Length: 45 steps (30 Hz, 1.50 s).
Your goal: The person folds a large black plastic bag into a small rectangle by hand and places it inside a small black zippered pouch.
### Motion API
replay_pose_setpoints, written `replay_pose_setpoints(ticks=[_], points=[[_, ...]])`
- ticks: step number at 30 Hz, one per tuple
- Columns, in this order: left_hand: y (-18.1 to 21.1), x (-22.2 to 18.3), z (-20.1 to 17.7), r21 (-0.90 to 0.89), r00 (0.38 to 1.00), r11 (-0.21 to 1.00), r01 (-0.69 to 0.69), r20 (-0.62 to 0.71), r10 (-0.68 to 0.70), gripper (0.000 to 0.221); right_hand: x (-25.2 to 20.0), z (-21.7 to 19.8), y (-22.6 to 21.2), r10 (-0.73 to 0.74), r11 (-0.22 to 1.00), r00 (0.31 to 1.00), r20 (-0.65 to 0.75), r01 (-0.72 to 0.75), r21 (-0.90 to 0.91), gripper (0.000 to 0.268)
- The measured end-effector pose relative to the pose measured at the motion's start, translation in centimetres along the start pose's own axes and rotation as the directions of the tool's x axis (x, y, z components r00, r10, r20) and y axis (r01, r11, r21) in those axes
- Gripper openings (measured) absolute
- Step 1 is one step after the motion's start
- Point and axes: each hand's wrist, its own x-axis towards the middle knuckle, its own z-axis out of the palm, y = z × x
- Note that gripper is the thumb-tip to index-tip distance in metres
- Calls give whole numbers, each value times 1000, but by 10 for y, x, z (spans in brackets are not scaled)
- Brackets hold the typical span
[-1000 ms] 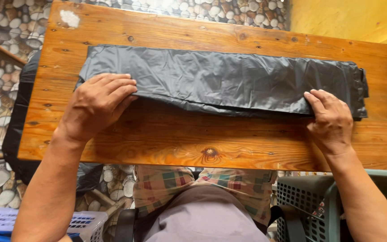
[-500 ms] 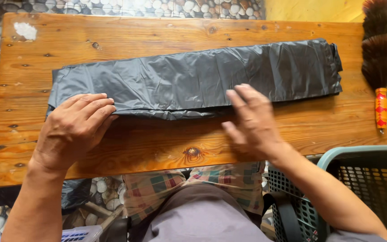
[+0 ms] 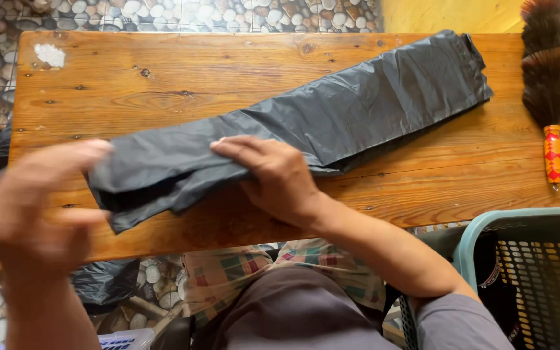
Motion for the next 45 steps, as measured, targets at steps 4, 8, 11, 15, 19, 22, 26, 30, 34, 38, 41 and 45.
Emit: replay_pose_setpoints(ticks=[4, 8, 11, 15, 19, 22, 26, 30, 34, 38, 41, 45], points=[[-97, -44, 24, -628, 779, 645, 435, -96, -619, 52, 7, -48, -10, 119, 947, 990, 70, -135, 293, 63], [-62, 5, 49, -791, 868, 482, 375, 117, -483, 52, 2, -77, -13, 86, 879, 993, 83, -115, 464, 43], [-47, 25, 81, -719, 891, 535, 443, 287, -352, 40, -17, -100, 7, 14, 710, 982, 187, -141, 690, 61], [-29, 57, 108, -496, 953, 858, 133, 301, 26, 54, -91, -155, 40, -121, 447, 987, 101, -36, 894, 44], [-14, 65, 143, -265, 860, 956, -123, 452, 236, 60, -51, -182, 126, -259, -5, 965, -50, 51, 999, 25], [-4, 51, 180, -154, 858, 951, -267, 411, 307, 71, -107, -223, 176, -33, 190, 998, -45, 51, 981, 18], [19, 39, 198, -88, 889, 950, -300, 335, 312, 57, -117, -237, 181, 147, 428, 981, -127, 52, 902, 23], [19, 35, 214, 44, 872, 958, -284, 428, 239, 58, -137, -240, 214, 424, 441, 906, 1, -207, 873, 33], [10, 45, 204, 41, 899, 978, -206, 404, 172, 50, -172, -279, 262, 728, 345, 676, 117, -509, 789, 55], [-21, 45, 181, 116, 913, 981, -154, 396, 96, 46, -226, -352, 318, 873, 218, 456, 173, -683, 697, 70], [-49, 51, 167, 161, 853, 985, -69, 521, -26, 68, -228, -354, 316, 961, 48, 199, 190, -803, 594, 86], [-91, 37, 184, 252, 889, 967, 26, 436, -138, 80, -193, -330, 278, 959, 254, 273, 74, -946, 199, 37]])
